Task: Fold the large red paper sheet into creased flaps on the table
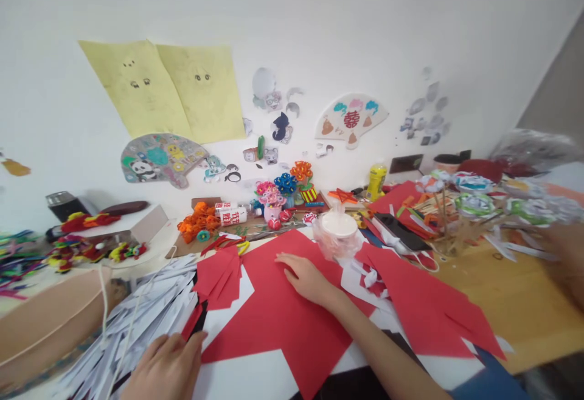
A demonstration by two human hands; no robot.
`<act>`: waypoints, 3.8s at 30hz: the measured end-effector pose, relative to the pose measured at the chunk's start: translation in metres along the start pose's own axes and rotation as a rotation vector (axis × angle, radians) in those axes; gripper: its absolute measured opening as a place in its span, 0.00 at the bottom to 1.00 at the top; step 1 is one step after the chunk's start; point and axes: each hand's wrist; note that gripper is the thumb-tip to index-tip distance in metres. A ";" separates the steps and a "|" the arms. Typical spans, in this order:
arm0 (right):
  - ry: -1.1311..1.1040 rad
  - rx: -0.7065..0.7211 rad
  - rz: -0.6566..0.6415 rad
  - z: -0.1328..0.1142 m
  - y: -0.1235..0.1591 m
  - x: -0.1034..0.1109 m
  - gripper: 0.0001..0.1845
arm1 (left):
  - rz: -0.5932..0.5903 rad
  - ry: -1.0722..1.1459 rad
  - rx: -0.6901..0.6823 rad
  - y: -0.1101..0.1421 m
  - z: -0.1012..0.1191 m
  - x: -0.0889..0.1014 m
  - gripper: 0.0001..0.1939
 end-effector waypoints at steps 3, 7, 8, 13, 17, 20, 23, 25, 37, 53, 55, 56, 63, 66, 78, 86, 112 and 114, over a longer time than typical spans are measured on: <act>0.014 0.011 0.009 -0.001 0.001 -0.001 0.22 | 0.035 -0.035 -0.006 -0.045 0.028 0.006 0.19; 0.031 0.038 0.010 -0.003 0.003 0.002 0.22 | -0.146 -0.015 -0.019 -0.102 0.065 -0.003 0.12; 0.037 0.041 0.008 -0.004 0.003 0.003 0.22 | -0.177 0.014 0.008 -0.111 0.069 -0.008 0.11; 0.114 0.081 0.030 -0.007 0.001 0.008 0.21 | -0.278 0.260 0.132 -0.131 0.060 -0.030 0.11; 0.192 0.126 0.110 -0.013 -0.004 0.016 0.16 | -0.302 0.321 0.120 -0.137 0.049 -0.027 0.07; 0.220 0.156 0.252 -0.021 -0.013 0.029 0.10 | -0.240 0.303 0.129 -0.135 0.050 -0.003 0.09; 0.282 0.230 0.447 -0.036 -0.021 0.052 0.12 | -0.019 0.222 0.038 -0.125 0.055 0.039 0.12; 0.341 0.318 0.614 -0.050 -0.022 0.071 0.12 | 0.203 0.055 -0.097 -0.113 0.058 0.068 0.13; 0.749 0.690 0.635 -0.079 0.039 0.072 0.13 | 0.685 -0.161 -0.640 -0.054 0.066 0.034 0.14; 0.704 0.660 0.574 -0.036 0.072 0.134 0.08 | 0.586 0.038 -0.516 -0.033 0.038 0.057 0.17; 0.528 0.417 0.634 -0.023 0.072 0.139 0.06 | 0.626 0.140 -0.397 -0.037 0.035 0.067 0.12; 0.408 0.220 0.640 -0.018 0.071 0.138 0.06 | 0.646 0.227 -0.284 -0.039 0.036 0.072 0.08; -0.834 -0.195 -0.003 -0.048 0.054 0.104 0.30 | 0.596 0.931 0.353 -0.075 0.062 0.076 0.15; -1.051 -0.164 -0.065 -0.068 0.051 0.089 0.34 | 0.535 1.191 0.409 -0.088 0.071 0.061 0.18; -0.412 -0.157 0.610 -0.059 -0.001 0.106 0.15 | 0.481 1.185 0.150 -0.097 0.037 0.072 0.18; 0.046 0.291 0.407 -0.028 0.027 0.119 0.14 | 0.528 0.400 -0.282 -0.068 0.010 0.073 0.17; 0.196 0.290 -0.122 -0.029 0.094 0.072 0.12 | -0.018 0.191 -0.229 -0.014 0.024 -0.008 0.23; 0.087 0.168 -0.101 -0.027 0.088 0.071 0.10 | 0.006 0.285 -0.200 -0.017 0.021 -0.008 0.13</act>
Point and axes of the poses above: each hand's wrist, its own y-axis away from the middle knuckle, its own x-axis out of the back of the hand, z = x × y, and after that the axes turned 10 degrees about y, right-handed
